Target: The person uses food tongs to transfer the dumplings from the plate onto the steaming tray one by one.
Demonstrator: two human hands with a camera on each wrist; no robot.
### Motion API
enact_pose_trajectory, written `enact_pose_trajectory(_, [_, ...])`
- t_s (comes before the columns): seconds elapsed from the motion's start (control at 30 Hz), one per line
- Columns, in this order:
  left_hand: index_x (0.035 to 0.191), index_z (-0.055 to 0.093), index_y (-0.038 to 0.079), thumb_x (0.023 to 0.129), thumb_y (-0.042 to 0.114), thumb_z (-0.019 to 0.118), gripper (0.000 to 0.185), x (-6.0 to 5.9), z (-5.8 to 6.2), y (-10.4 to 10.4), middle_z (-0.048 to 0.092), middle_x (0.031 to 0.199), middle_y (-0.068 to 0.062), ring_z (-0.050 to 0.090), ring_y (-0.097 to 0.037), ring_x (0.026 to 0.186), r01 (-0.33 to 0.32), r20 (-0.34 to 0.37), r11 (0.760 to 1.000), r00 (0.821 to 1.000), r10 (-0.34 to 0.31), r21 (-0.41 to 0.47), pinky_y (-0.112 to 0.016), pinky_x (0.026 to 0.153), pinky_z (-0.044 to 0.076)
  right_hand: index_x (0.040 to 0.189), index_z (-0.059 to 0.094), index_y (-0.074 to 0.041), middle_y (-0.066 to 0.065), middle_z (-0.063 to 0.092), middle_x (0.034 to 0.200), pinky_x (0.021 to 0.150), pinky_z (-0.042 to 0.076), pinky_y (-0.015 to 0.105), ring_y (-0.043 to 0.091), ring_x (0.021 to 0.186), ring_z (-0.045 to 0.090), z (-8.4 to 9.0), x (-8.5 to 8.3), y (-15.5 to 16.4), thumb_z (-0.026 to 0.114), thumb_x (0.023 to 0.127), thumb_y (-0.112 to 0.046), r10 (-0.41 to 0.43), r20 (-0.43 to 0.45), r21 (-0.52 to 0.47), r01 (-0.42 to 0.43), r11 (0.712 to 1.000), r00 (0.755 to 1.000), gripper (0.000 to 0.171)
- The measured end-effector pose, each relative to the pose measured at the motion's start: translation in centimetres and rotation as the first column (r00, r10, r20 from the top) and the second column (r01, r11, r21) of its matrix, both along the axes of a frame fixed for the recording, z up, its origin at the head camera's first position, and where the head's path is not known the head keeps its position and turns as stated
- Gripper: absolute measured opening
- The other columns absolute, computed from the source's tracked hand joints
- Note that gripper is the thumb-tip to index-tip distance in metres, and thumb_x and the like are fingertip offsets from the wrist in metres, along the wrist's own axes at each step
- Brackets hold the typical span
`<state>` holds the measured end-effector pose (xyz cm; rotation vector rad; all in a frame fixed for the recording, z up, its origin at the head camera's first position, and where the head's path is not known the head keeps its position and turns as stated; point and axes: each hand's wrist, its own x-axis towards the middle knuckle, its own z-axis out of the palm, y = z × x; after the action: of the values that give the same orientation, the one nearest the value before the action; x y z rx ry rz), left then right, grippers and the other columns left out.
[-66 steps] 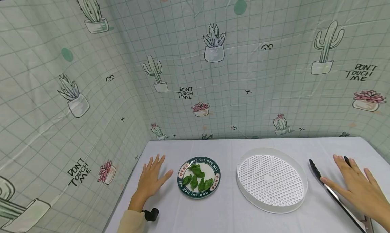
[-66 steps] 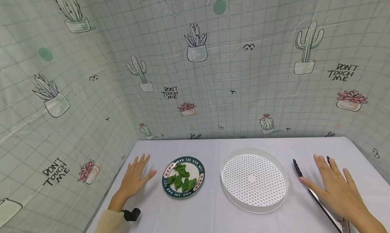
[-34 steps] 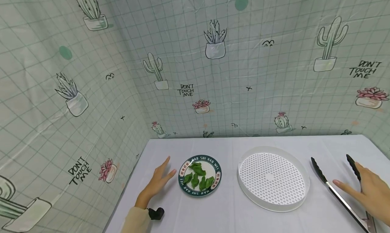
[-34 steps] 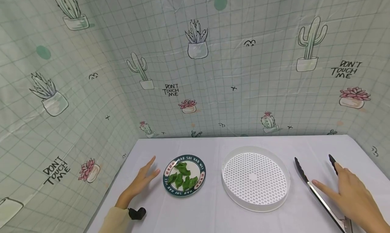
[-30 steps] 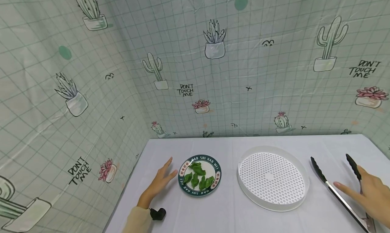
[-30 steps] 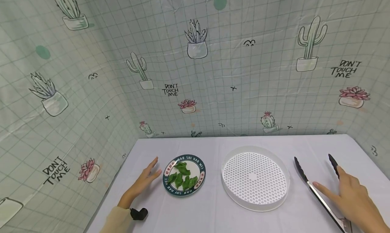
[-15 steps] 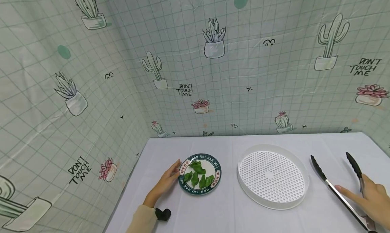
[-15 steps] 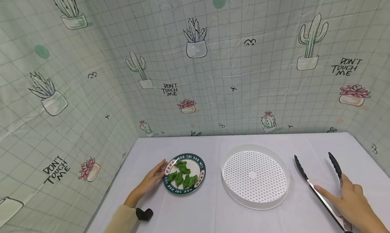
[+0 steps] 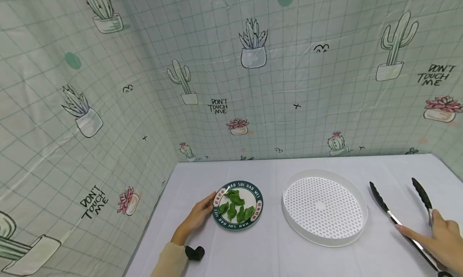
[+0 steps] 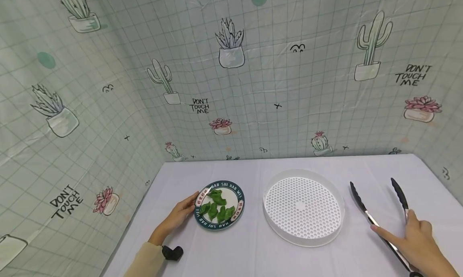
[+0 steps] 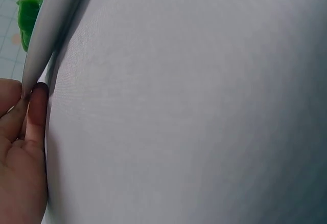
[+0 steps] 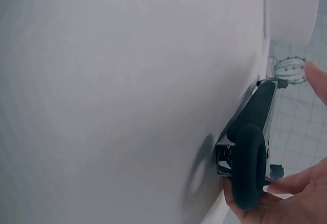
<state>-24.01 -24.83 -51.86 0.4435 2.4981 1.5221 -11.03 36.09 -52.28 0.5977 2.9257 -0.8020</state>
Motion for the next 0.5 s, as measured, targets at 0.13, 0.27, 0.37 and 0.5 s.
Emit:
enact_pose_trajectory(0.13, [0.149,0.031,-0.013,0.102,-0.003,0.042,0.049,-0.01,-0.17,-0.28,0.033,0.153,-0.03,0.034,-0.046,0.139,0.012,0.014,1.0,1.0,-0.012,0.007,-0.058,0.115,0.025,0.136,-0.004,0.032,0.055,0.02,0.111,0.081,0.039,0.077,0.063,0.107,0.023,-0.26,0.04,-0.12,0.069,0.08,-0.068,0.071,-0.103,0.021,-0.069,0.997,0.992,0.136])
enact_pose_trajectory(0.27, [0.15,0.03,-0.011,0.103,-0.003,0.042,0.049,0.06,-0.21,-0.41,0.031,0.155,-0.028,0.03,-0.045,0.142,0.017,0.028,1.0,0.999,-0.017,0.021,-0.056,0.116,0.023,0.135,-0.006,0.033,0.055,0.019,0.109,0.078,0.042,0.075,0.064,0.101,0.029,-0.62,-0.2,-0.32,0.078,0.074,-0.064,0.061,-0.09,0.037,-0.058,0.998,0.994,0.142])
enact_pose_trajectory(0.37, [0.15,0.031,-0.01,0.102,-0.004,0.043,0.049,0.08,-0.23,-0.35,0.031,0.155,-0.028,0.029,-0.044,0.143,0.011,0.038,0.999,0.999,-0.012,0.037,-0.055,0.117,0.021,0.134,-0.008,0.033,0.054,0.02,0.107,0.075,0.045,0.072,0.064,0.093,0.037,-0.72,-0.39,-0.41,0.086,0.068,-0.057,0.039,-0.068,0.047,-0.036,0.998,0.997,0.146])
enact_pose_trajectory(0.5, [0.15,0.032,-0.01,0.102,-0.004,0.043,0.049,0.16,-0.32,-0.24,0.03,0.156,-0.026,0.025,-0.042,0.145,0.001,0.054,0.999,0.999,-0.004,0.048,-0.054,0.118,0.018,0.134,-0.011,0.033,0.053,0.02,0.108,0.076,0.044,0.07,0.061,0.089,0.041,-0.75,-0.52,-0.36,0.091,0.067,-0.043,0.009,-0.037,0.043,-0.008,0.999,0.999,0.143])
